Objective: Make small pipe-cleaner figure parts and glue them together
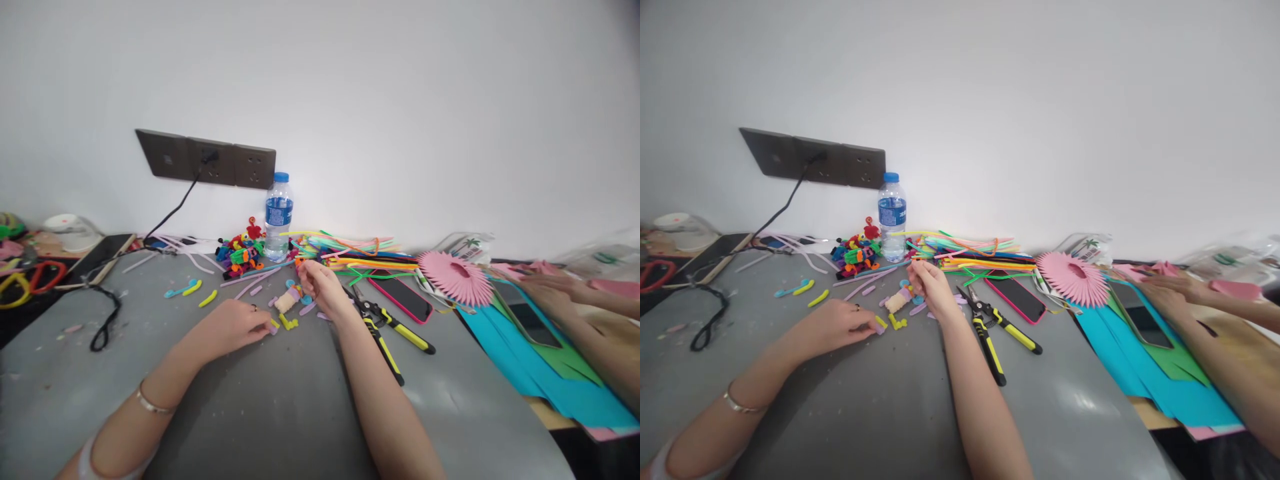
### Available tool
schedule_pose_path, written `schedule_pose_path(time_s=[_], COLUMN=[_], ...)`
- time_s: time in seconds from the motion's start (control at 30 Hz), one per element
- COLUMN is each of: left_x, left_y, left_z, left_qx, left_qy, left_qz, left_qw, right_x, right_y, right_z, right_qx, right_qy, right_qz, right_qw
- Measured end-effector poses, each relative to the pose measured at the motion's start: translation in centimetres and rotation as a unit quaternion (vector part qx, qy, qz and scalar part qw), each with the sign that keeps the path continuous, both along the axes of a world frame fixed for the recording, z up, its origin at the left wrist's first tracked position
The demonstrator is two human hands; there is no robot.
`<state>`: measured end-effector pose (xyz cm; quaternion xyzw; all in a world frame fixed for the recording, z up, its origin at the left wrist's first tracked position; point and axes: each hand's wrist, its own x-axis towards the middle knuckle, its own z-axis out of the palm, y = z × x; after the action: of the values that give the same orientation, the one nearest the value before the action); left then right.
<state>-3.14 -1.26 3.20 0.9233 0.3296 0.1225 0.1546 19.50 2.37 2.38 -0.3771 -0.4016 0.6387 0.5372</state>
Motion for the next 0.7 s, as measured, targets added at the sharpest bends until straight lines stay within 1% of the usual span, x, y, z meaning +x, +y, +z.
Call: schedule_pose_path(time_s=[0.07, 0.1, 0.17, 0.23, 0.3, 0.33, 0.4, 0.53, 0.63, 0.7], left_x=[-0.3, -0.6, -1.2, -2.0, -2.8, -3.0, -3.3, -3.2, -3.1, -3.3], left_y=[0.3, 0.5, 1.0, 1.7, 2.3, 2.5, 2.9, 3.2, 3.1, 3.1], left_z=[0.5, 0.7, 1.1, 1.2, 1.0, 0.8, 0.4, -0.2, -0.4, -0.4], left_qx=[-0.05, -0.062, -0.063, -0.031, 0.032, 0.055, 0.075, 0.075, 0.078, 0.075], left_qy=[-0.023, -0.036, -0.067, -0.099, -0.123, -0.124, -0.1, -0.019, 0.028, 0.039], left_qz=[0.021, 0.041, 0.108, 0.199, 0.29, 0.318, 0.336, 0.316, 0.332, 0.351], left_qw=[0.998, 0.997, 0.99, 0.974, 0.949, 0.938, 0.933, 0.946, 0.939, 0.933], right_x=[0.1, 0.1, 0.2, 0.2, 0.2, 0.2, 0.2, 0.2, 0.2, 0.2], right_y=[0.0, 0.1, 0.1, 0.2, 0.3, 0.4, 0.4, 0.5, 0.6, 0.6], right_z=[0.0, 0.0, 0.0, -0.1, -0.2, -0.2, -0.2, -0.3, -0.4, -0.4], right_qx=[-0.001, -0.003, -0.007, -0.006, 0.002, 0.007, 0.012, 0.019, 0.018, 0.017], right_qy=[0.001, 0.0, -0.001, 0.0, 0.005, 0.01, 0.023, 0.041, 0.038, 0.033], right_qz=[-0.001, -0.002, -0.01, -0.022, -0.035, -0.042, -0.056, -0.077, -0.077, -0.078], right_qw=[1.0, 1.0, 1.0, 1.0, 0.999, 0.999, 0.998, 0.996, 0.996, 0.996])
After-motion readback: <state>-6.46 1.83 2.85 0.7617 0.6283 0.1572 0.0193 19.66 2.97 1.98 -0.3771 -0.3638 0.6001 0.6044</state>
